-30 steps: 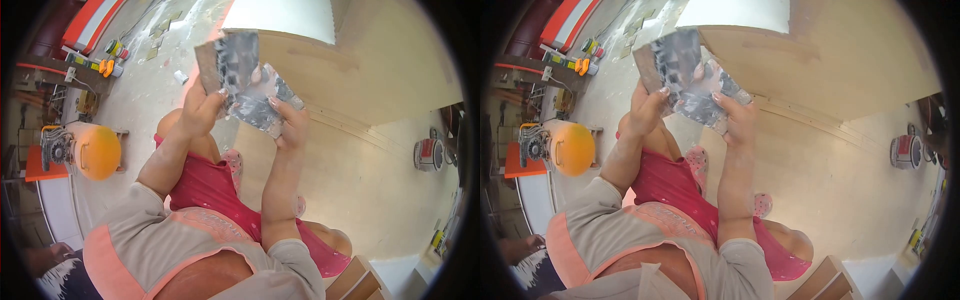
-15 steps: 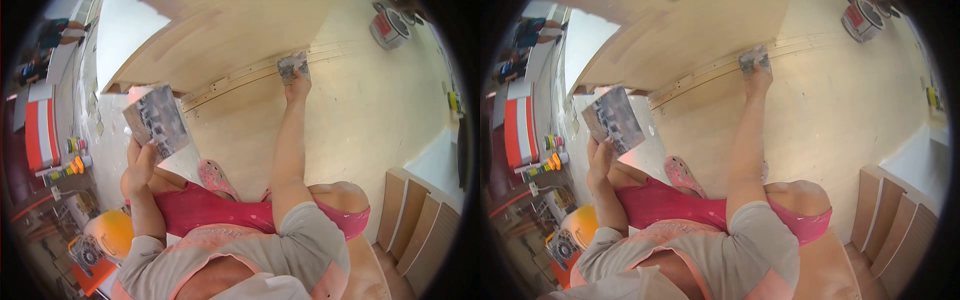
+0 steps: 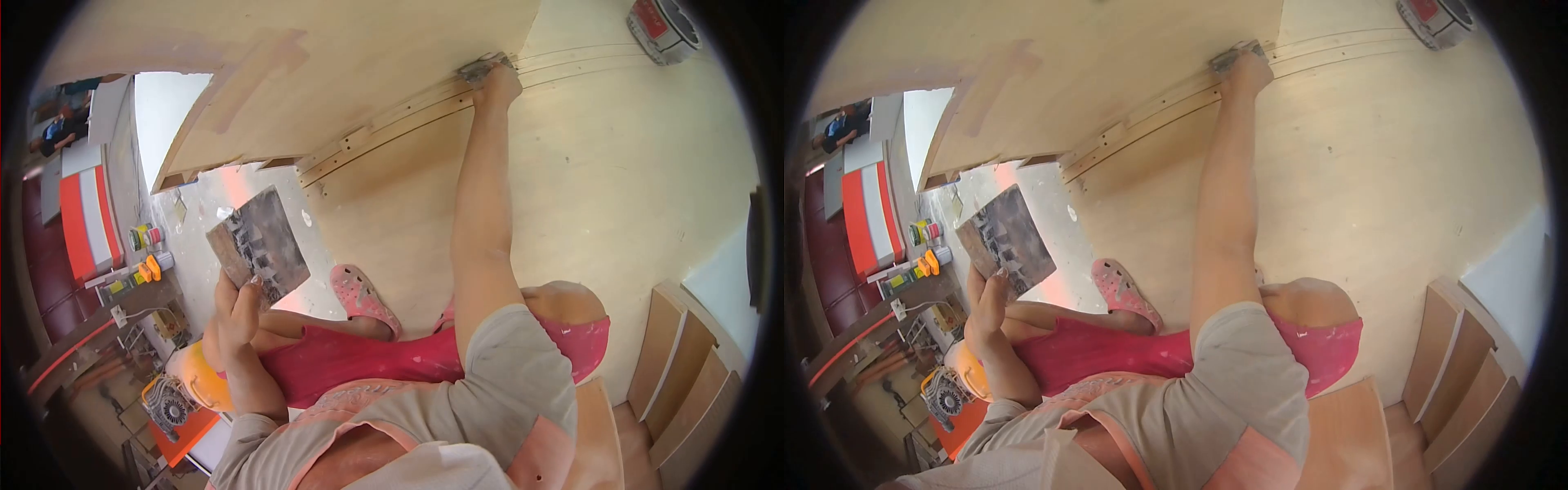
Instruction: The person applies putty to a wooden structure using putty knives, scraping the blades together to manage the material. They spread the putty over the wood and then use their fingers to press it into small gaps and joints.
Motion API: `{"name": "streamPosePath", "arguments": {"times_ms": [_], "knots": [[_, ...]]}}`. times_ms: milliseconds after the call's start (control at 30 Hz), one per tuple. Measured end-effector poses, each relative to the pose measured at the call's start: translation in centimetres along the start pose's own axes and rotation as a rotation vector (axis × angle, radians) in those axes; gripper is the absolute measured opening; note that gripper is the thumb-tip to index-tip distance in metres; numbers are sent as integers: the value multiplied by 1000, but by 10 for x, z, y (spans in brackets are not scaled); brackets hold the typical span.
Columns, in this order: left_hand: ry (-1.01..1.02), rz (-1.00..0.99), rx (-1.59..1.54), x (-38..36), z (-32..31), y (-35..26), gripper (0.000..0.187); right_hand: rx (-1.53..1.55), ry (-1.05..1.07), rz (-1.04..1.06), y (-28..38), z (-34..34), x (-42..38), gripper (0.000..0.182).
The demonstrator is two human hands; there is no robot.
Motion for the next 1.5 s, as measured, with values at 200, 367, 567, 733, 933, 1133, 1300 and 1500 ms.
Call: {"name": "streamPosePath", "arguments": {"times_ms": [200,367,567,733,933,1133,1300,1500], "knots": [[7,55,11,-7,-23,-12,34,-76,214,45,1,33,9,22],[70,-76,-60,2,-57,-26,33,137,-7,-156,16,50,26,29],[210,-86,40,15,-74,-13,32,60,5,-132,22,56,59,25],[163,-69,97,12,-74,-12,32,-127,-105,-139,23,33,68,22],[107,-20,147,8,-63,-3,31,-10,-21,-67,11,5,62,23],[142,-10,176,7,-71,-2,30,-19,232,-211,10,41,62,23],[220,-79,177,11,-91,-19,31,123,11,-238,-10,52,45,25],[303,17,218,6,-88,-14,32,147,29,-246,0,20,43,27]]}}
Point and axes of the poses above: each hand's wrist, its own x-axis towards the middle knuckle, its own z-axis out of the back of the hand, y = z × x, the point moved 1 cm from there along x, towards the middle knuckle, and after that the axes turned 7 degrees about -y, right-handed, at the moved point
